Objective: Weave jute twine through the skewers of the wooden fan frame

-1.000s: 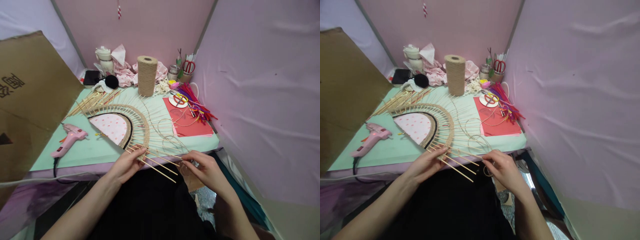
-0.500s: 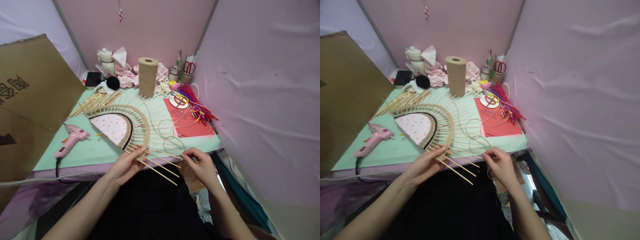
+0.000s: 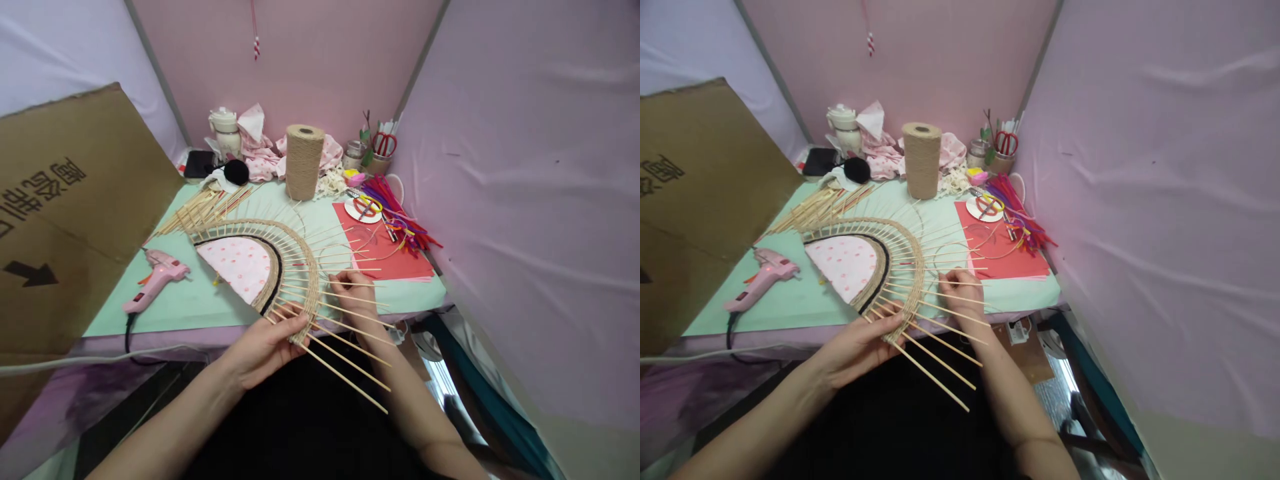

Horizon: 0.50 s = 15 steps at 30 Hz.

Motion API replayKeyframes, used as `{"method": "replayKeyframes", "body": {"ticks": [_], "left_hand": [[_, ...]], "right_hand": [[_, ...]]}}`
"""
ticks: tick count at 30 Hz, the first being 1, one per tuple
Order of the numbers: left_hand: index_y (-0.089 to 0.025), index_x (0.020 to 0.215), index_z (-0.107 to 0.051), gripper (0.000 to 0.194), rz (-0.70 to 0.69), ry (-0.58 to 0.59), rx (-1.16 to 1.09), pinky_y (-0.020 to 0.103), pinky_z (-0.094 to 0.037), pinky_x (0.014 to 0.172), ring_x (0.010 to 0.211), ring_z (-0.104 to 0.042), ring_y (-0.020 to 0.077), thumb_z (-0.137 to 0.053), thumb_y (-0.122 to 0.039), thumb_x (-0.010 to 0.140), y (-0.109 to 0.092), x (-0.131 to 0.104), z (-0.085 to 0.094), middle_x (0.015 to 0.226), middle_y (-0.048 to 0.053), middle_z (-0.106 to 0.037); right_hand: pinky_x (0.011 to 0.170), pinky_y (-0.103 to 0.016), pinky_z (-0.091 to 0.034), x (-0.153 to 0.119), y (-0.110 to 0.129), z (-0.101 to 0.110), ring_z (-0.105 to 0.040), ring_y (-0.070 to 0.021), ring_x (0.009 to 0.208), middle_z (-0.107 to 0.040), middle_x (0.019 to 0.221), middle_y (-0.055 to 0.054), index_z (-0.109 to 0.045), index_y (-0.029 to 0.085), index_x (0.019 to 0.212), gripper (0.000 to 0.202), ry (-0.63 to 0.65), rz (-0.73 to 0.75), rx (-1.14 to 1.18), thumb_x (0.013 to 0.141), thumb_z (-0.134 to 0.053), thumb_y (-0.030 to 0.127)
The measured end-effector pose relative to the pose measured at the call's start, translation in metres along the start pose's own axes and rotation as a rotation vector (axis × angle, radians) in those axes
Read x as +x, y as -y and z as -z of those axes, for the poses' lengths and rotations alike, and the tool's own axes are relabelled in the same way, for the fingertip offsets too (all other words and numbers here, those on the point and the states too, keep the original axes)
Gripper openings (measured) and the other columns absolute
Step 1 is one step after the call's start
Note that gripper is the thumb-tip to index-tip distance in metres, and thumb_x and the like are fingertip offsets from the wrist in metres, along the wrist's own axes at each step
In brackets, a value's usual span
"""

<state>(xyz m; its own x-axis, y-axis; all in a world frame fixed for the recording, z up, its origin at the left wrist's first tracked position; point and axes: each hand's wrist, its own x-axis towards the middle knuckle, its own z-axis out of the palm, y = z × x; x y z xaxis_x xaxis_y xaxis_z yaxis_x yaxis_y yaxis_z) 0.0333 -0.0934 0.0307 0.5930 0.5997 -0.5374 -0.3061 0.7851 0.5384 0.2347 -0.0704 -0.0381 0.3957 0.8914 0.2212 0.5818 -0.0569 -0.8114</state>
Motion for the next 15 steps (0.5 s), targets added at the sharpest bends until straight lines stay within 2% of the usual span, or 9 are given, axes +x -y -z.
{"method": "replayKeyframes", "body": {"ticks": [5, 11, 15], "left_hand": [[-0.011, 0.081, -0.07, 0.014, 0.023, 0.007, -0.015, 0.017, -0.049, 0.059, 0.06, -0.059, 0.007, -0.078, -0.016, 0.07, 0.0078, 0.0063, 0.0005, 0.075, 0.005, -0.068], [-0.007, 0.081, -0.073, 0.018, 0.074, 0.066, -0.007, 0.015, -0.047, 0.059, 0.059, -0.058, 0.0052, -0.077, -0.021, 0.072, 0.0091, 0.0087, 0.0024, 0.076, 0.007, -0.069], [-0.011, 0.079, -0.071, 0.013, 0.047, 0.066, -0.029, 0.016, -0.046, 0.061, 0.064, -0.059, 0.0063, -0.077, -0.02, 0.072, 0.01, 0.0089, 0.0017, 0.076, 0.005, -0.068]], "right_hand": [[0.055, -0.025, -0.036, 0.0058, 0.0068, -0.0131, -0.048, -0.0125, 0.051, -0.057, 0.054, 0.002, -0.056, 0.02, 0.059, 0.027, -0.006, -0.029, -0.075, 0.077, -0.055, 0.041], [0.055, -0.025, -0.035, 0.006, 0.0069, -0.0107, -0.046, -0.0126, 0.052, -0.055, 0.055, 0.002, -0.052, 0.021, 0.058, 0.029, 0.018, -0.033, -0.07, 0.078, -0.052, 0.042], [0.057, -0.025, -0.036, 0.006, 0.0037, -0.0099, -0.047, -0.013, 0.055, -0.056, 0.058, 0.001, -0.054, 0.02, 0.062, 0.029, 0.033, -0.008, -0.055, 0.08, -0.052, 0.043]]}}
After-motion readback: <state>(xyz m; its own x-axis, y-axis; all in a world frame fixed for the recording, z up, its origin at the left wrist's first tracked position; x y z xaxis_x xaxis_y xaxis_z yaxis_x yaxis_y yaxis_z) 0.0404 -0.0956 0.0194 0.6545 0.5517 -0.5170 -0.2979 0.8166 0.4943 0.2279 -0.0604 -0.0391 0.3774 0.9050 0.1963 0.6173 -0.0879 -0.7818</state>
